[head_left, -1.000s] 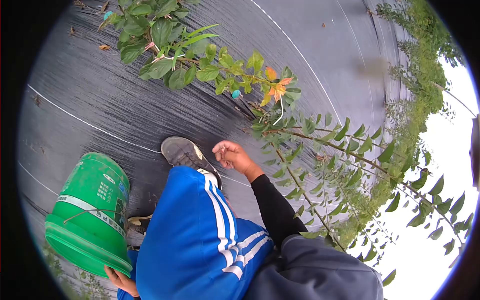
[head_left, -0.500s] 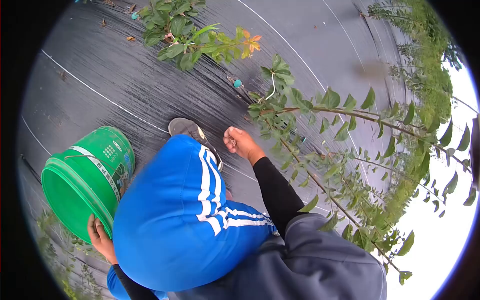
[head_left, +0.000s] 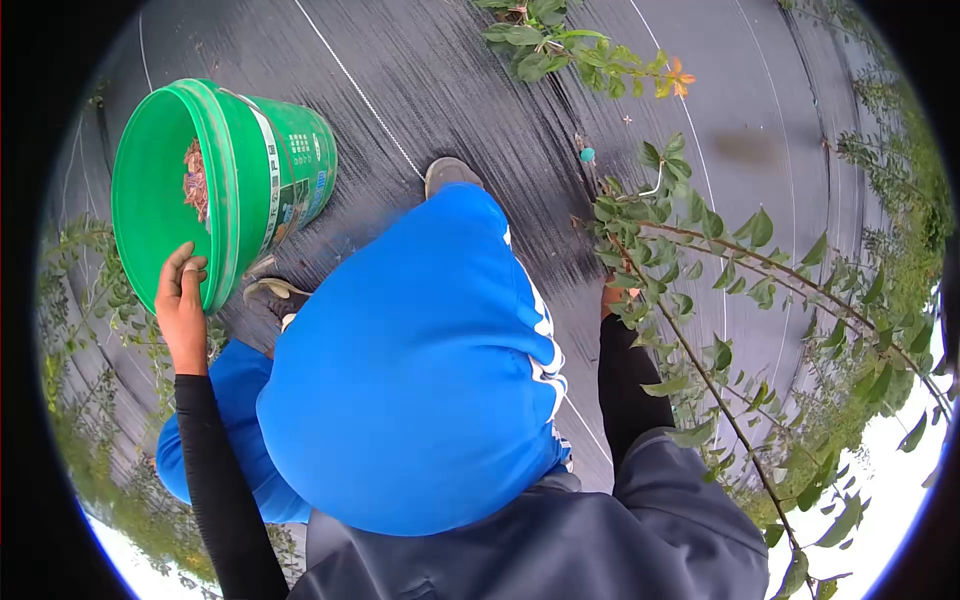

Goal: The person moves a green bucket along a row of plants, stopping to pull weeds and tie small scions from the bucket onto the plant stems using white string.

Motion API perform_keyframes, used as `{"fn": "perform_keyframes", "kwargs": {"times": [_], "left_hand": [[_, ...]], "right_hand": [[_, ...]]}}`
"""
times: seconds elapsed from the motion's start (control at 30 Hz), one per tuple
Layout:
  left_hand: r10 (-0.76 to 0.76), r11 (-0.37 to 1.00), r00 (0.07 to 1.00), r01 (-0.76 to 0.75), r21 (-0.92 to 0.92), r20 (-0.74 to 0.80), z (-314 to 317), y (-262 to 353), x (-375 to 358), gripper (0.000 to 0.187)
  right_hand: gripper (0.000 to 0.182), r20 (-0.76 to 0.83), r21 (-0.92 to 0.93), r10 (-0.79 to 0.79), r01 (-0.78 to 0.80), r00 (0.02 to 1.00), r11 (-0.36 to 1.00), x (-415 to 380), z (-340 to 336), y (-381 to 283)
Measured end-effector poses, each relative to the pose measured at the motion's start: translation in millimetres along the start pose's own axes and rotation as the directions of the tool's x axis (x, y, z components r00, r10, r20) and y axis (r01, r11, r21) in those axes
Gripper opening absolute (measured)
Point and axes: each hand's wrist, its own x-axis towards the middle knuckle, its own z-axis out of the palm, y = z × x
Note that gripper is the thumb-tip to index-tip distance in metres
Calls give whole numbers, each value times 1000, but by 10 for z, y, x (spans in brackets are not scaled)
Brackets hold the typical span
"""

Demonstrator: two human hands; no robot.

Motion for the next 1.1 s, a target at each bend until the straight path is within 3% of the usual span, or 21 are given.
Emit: {"fn": "perform_keyframes", "kwargs": {"times": [0.53, 0.93, 1.03, 1.1], "left_hand": [[-33, 999, 999, 33, 23, 5, 21, 85, 26, 30], [-46, 999, 999, 46, 28, -5, 11, 97, 20, 30], [-35, 999, 999, 36, 38, -14, 26, 110, 23, 29], [-38, 999, 999, 38, 10, -23, 49, 137, -2, 29]], "right_hand": [[25, -147, -347, -86, 30, 985, 937, 16, 51, 16], [29, -120, -525, -204, 113, 972, 844, 36, 62, -75], [30, -77, -609, -254, 156, 964, 778, 48, 50, -11], [31, -8, -719, -310, 210, 951, 663, 31, -25, 7]]}}
